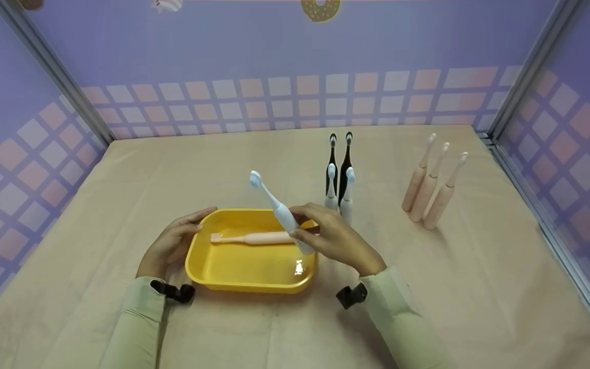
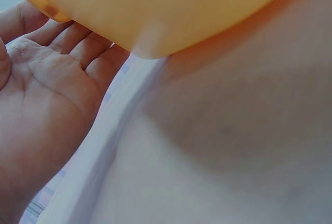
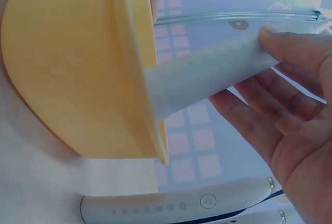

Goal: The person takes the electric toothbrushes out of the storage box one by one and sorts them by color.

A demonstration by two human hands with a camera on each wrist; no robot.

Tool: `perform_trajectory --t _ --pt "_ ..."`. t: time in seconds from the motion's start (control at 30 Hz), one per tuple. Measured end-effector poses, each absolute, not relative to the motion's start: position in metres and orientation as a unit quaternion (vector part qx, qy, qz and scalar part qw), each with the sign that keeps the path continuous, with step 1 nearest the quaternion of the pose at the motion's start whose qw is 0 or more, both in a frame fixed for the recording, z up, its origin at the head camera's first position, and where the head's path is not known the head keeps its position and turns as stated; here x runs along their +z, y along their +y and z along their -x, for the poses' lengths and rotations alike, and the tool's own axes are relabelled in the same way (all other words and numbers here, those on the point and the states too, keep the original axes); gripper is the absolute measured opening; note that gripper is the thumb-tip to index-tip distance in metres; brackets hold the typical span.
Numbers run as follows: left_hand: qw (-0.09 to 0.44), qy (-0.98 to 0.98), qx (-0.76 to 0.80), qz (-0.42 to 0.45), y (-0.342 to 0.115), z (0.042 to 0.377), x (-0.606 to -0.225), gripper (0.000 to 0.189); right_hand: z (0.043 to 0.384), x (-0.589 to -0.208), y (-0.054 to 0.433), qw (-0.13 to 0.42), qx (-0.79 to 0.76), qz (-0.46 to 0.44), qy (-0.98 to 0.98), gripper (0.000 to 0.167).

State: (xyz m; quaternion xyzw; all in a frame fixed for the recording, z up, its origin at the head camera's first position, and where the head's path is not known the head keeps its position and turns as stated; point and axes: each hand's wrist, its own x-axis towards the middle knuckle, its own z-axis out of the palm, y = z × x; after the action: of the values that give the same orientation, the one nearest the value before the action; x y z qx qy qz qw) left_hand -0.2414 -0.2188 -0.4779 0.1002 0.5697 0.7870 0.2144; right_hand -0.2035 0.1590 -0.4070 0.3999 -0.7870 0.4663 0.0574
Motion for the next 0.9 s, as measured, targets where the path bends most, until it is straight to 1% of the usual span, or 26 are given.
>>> perform_trajectory --t 0.13,0.3,0.53,0.9 --pt "0.213 0.573 0.785 -0.1 -0.219 0.242 -0.477 0.054 0.202 -0.408 0.162 0.075 0.477 -0.378 -0.79 0.034" --pt "0.213 0.572 0.786 -0.096 -0.22 0.242 -0.476 0.054 0.201 -0.409 0.164 0.097 0.491 -0.374 -0.781 0.033" --pt "0.215 0.583 0.776 -0.107 -0.22 0.24 -0.477 0.053 0.199 -0.411 0.169 0.098 0.499 -0.353 -0.785 0.038" --pt "0.215 0.585 0.775 -0.104 -0.22 0.241 -0.476 0.054 0.196 -0.412 0.18 0.121 0.529 -0.338 -0.769 0.037"
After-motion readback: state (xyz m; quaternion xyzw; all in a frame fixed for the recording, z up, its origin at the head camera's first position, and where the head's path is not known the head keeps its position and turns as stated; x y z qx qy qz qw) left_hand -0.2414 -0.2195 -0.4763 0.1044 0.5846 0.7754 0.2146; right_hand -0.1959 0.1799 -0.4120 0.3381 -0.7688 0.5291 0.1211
